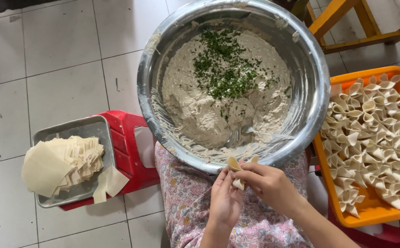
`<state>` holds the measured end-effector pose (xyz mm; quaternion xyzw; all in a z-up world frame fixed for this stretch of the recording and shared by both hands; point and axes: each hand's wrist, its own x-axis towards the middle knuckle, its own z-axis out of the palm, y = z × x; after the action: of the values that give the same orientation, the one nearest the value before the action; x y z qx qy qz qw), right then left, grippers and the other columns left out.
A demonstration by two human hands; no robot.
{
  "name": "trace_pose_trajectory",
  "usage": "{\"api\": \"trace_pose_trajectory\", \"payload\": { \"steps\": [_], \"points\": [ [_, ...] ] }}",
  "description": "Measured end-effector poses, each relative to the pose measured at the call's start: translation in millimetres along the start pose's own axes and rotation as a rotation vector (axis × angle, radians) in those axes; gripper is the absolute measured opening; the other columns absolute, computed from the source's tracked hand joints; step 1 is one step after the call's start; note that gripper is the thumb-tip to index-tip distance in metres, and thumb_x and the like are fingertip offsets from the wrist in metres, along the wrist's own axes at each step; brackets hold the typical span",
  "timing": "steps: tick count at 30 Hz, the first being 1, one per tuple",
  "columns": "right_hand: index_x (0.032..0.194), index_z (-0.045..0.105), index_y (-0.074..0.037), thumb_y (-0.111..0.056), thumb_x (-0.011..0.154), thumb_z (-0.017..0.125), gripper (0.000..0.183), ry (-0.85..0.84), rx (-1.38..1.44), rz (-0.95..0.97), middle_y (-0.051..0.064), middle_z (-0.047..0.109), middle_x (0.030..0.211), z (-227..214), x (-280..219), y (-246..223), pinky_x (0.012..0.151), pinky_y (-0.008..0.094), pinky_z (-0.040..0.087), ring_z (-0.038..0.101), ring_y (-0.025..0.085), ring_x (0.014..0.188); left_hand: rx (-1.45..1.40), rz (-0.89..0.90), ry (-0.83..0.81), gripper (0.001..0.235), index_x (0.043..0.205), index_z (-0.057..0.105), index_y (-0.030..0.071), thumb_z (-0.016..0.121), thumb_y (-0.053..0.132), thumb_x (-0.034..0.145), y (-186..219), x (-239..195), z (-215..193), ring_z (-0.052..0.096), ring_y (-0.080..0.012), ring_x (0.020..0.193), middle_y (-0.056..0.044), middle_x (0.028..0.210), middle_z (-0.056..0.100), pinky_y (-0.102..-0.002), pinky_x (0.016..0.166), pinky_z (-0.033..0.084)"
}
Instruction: Preparing dumplings by placing filling on wrappers and folding them into shape.
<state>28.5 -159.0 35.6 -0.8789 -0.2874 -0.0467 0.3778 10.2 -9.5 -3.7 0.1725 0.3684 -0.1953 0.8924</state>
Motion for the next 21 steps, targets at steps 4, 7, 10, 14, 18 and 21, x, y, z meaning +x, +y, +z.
{"api": "trace_pose_trajectory", "payload": {
  "steps": [4, 7, 10, 14, 18, 21],
  "points": [
    [0.11, 0.075, -0.01, 0.004, 0.076, 0.073, 0.037, -0.084, 0.055, 0.142, 0.008, 0.075, 0.114, -1, 4, 5, 0.077, 0.037, 0.062, 0.075, 0.026, 0.09, 0.073, -0.046, 0.086, 0.052, 0.148, 0.054, -0.003, 0.038, 0.022, 0.106, 1, -17, 26, 0.058, -0.0295, 0.129, -0.023, 0.144, 0.061, -0.035, 0.104, 0.048],
    [0.104, 0.076, -0.011, 0.001, 0.078, 0.077, 0.028, -0.002, 0.112, 0.208, 0.009, 0.076, 0.109, 2, -6, 14, 0.077, 0.037, 0.061, 0.076, 0.027, 0.091, 0.101, 0.037, -0.153, 0.059, 0.158, 0.031, 0.003, 0.031, 0.028, 0.105, -18, -3, 4, 0.05, -0.0332, 0.14, -0.023, 0.157, 0.047, -0.04, 0.11, 0.046],
    [0.098, 0.078, -0.013, -0.007, 0.083, 0.077, 0.017, 0.056, 0.117, 0.235, 0.006, 0.077, 0.097, 3, -31, 21, 0.068, 0.034, 0.057, 0.075, 0.024, 0.076, 0.101, -0.047, 0.046, 0.056, 0.153, 0.047, 0.0, 0.038, 0.021, 0.102, -29, -4, -4, 0.055, -0.033, 0.132, -0.024, 0.147, 0.057, -0.04, 0.107, 0.043],
    [0.094, 0.079, -0.016, 0.001, 0.079, 0.073, 0.023, 0.171, 0.244, 0.366, 0.002, 0.077, 0.088, -18, -63, 30, 0.065, 0.025, 0.055, 0.074, 0.015, 0.076, 0.205, -0.028, -0.482, 0.056, 0.156, 0.028, -0.007, 0.041, 0.018, 0.107, -35, -6, -19, 0.038, -0.0397, 0.146, -0.03, 0.159, 0.036, -0.046, 0.119, 0.034],
    [0.096, 0.081, -0.016, 0.014, 0.075, 0.069, 0.038, 0.242, 0.041, 0.864, 0.006, 0.081, 0.1, -58, -130, 48, 0.085, 0.026, 0.067, 0.08, 0.017, 0.091, 0.463, -0.142, -0.352, 0.055, 0.157, 0.029, -0.007, 0.036, 0.018, 0.108, -16, -17, 5, 0.036, -0.0396, 0.148, -0.029, 0.162, 0.035, -0.043, 0.121, 0.031],
    [0.107, 0.077, -0.021, 0.006, 0.085, 0.068, 0.037, 0.309, -0.253, 1.226, 0.007, 0.074, 0.118, -108, -169, 53, 0.052, 0.024, 0.062, 0.069, 0.015, 0.074, -0.334, -0.285, -0.736, 0.052, 0.16, 0.016, -0.02, 0.017, 0.008, 0.117, 4, -8, -17, 0.018, -0.0501, 0.151, -0.043, 0.163, 0.019, -0.051, 0.125, 0.014]
  ]
}}
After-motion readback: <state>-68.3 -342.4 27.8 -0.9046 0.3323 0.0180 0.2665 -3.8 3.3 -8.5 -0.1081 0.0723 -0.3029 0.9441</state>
